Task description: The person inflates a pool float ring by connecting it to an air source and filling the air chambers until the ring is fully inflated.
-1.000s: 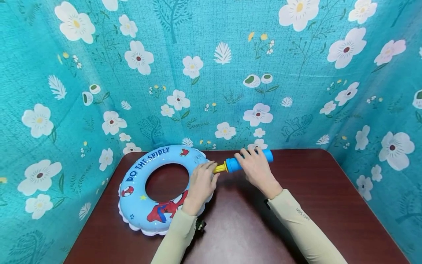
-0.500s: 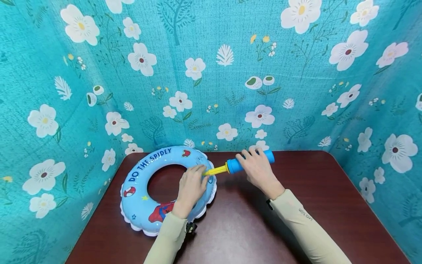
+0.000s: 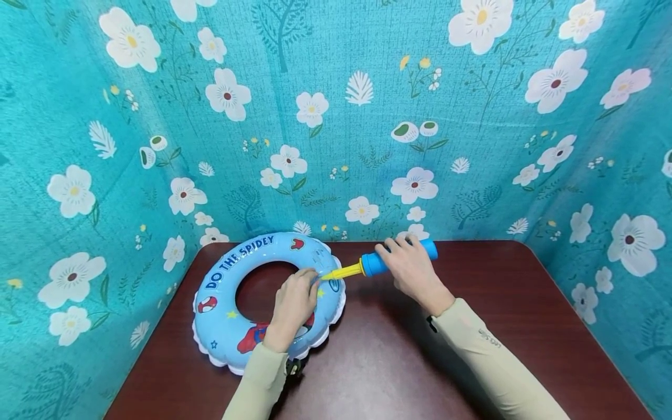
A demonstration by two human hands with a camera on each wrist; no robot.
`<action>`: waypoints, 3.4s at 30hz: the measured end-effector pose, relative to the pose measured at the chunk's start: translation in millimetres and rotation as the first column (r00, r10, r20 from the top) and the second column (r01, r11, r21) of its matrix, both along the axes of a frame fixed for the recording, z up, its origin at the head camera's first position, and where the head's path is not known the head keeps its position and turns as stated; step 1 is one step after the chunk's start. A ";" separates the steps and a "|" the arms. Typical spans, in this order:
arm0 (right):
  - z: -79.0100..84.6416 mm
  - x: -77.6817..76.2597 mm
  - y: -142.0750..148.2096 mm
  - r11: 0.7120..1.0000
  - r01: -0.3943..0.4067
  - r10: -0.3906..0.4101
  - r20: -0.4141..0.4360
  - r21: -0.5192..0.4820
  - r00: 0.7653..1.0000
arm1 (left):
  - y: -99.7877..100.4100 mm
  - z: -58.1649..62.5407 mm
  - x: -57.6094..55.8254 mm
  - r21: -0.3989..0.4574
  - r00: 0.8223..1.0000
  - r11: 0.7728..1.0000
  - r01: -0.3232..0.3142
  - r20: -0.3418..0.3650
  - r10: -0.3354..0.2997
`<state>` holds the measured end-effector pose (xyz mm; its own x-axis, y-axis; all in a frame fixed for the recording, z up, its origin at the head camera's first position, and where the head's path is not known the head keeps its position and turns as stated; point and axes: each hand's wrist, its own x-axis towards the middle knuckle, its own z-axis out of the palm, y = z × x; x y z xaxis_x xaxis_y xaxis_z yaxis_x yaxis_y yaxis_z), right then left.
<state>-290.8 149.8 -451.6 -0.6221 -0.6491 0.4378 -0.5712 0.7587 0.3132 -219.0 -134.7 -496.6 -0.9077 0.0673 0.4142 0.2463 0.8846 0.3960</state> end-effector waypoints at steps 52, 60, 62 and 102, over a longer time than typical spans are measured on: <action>5.8 -2.8 -29.0 0.973 -0.186 0.170 0.123 0.138 0.978 | -0.2 -5.8 -3.8 0.026 0.997 0.999 -0.030 0.068 0.028; 6.3 -6.7 -32.1 0.966 -0.200 0.194 0.052 0.162 0.980 | 0.3 -7.6 -3.0 0.039 0.997 0.998 -0.045 0.065 0.042; 7.5 -7.2 -33.0 0.965 -0.202 0.199 0.034 0.166 0.979 | 1.4 -8.1 -3.2 0.038 0.997 0.998 -0.051 0.058 0.049; 25.6 -5.2 -40.2 0.961 -0.188 0.196 -0.019 0.201 0.981 | 9.7 -17.1 -6.2 0.032 0.995 0.994 -0.100 -0.026 0.101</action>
